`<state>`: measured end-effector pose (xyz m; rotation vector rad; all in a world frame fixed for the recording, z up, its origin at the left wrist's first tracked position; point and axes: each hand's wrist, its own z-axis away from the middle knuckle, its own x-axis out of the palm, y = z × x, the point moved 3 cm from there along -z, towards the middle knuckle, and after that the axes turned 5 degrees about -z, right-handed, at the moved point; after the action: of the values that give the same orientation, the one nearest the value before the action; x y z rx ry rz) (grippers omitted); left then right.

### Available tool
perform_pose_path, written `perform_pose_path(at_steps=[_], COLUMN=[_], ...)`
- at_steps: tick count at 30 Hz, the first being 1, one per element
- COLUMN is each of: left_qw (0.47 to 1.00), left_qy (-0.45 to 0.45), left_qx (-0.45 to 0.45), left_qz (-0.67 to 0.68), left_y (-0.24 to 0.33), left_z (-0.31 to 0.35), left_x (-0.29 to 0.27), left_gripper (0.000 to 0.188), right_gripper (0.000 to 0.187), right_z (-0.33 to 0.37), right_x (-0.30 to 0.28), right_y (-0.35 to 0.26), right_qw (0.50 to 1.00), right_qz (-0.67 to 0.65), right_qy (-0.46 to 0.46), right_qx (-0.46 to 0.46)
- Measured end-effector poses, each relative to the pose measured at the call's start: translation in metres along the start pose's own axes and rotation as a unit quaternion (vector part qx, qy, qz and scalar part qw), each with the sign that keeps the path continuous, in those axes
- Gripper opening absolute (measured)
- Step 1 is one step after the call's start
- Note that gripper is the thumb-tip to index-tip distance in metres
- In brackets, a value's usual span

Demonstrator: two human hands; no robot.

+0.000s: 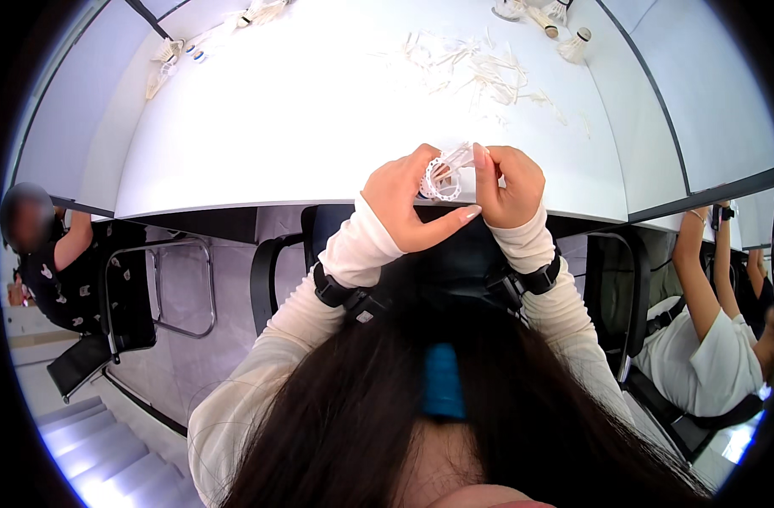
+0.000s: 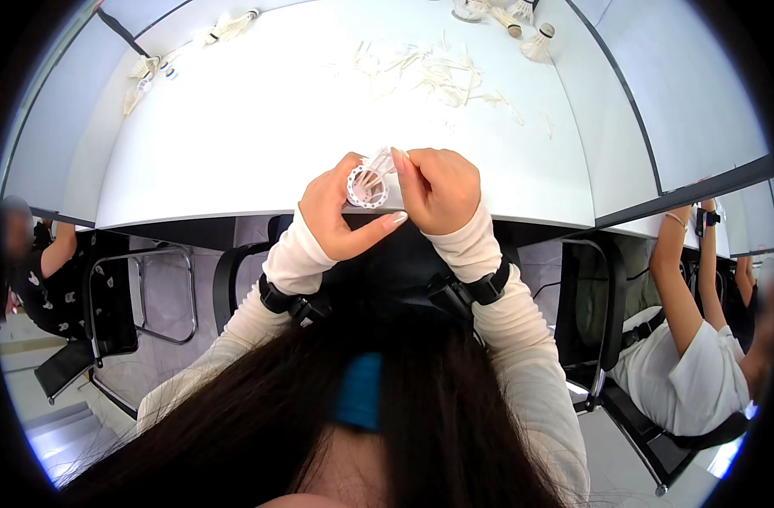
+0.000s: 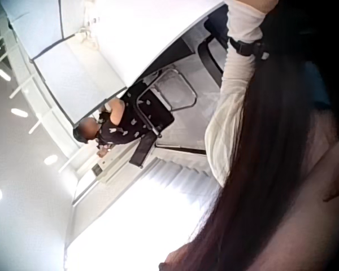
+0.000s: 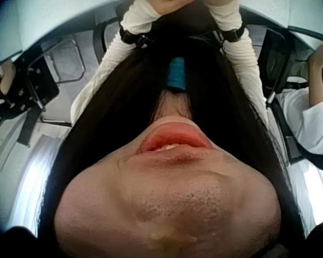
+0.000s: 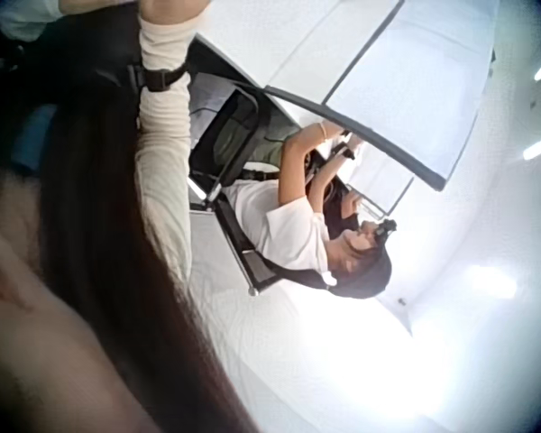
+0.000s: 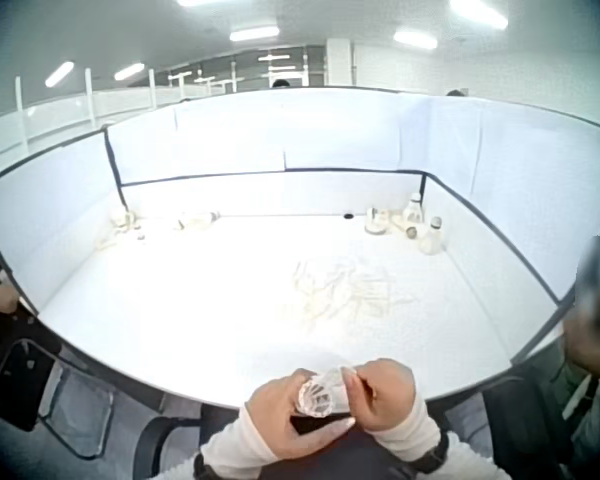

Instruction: The person assembles a badminton shuttlecock by inserting white feathers into the base one by one.

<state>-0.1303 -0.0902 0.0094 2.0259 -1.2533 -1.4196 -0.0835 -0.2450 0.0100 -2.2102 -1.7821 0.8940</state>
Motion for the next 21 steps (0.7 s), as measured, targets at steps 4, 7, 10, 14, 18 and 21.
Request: perform_pose_path(at_steps=[4, 7, 10, 14, 18, 21], left_qw=[0.998, 0.998, 0.999, 0.998, 0.998, 0.997], left_qy=[0.021, 0.031, 0.028, 0.038, 0.031, 0.036], left_qx=[-0.063, -0.055, -0.045, -0.041, -0.041, -0.039], left_qz=[-0.017, -0.001, -0.014, -0.023, -0.04, -0.048], left_y=[-0.003, -0.009, -0.008, -0.011, -0.012, -0.012], left_z=[0.001, 0.003, 0.001, 0.001, 0.001, 0.0], left_x=[0.006, 0.007, 0.006, 0.009, 0.01, 0.012], left_gripper=[0.037, 0.037, 0.041, 0.044, 0.049, 0.054], right_gripper=[0.01, 0.01, 0.011, 0.012, 0.013, 0.015], right_z=[0.005, 0.009, 0.011, 0.012, 0.014, 0.015], right_x=[0.003, 0.007, 0.008, 0.009, 0.011, 0.01], right_y=[-0.002, -0.002, 0.0, 0.0, 0.001, 0.003], right_qw=[0.999, 0.998, 0.997, 0.995, 0.994, 0.993], right_qz=[-0.014, -0.022, -0.034, -0.046, -0.041, -0.05], right_qy=[0.019, 0.027, 0.035, 0.049, 0.033, 0.034], right_qx=[0.023, 0.048, 0.057, 0.068, 0.097, 0.104])
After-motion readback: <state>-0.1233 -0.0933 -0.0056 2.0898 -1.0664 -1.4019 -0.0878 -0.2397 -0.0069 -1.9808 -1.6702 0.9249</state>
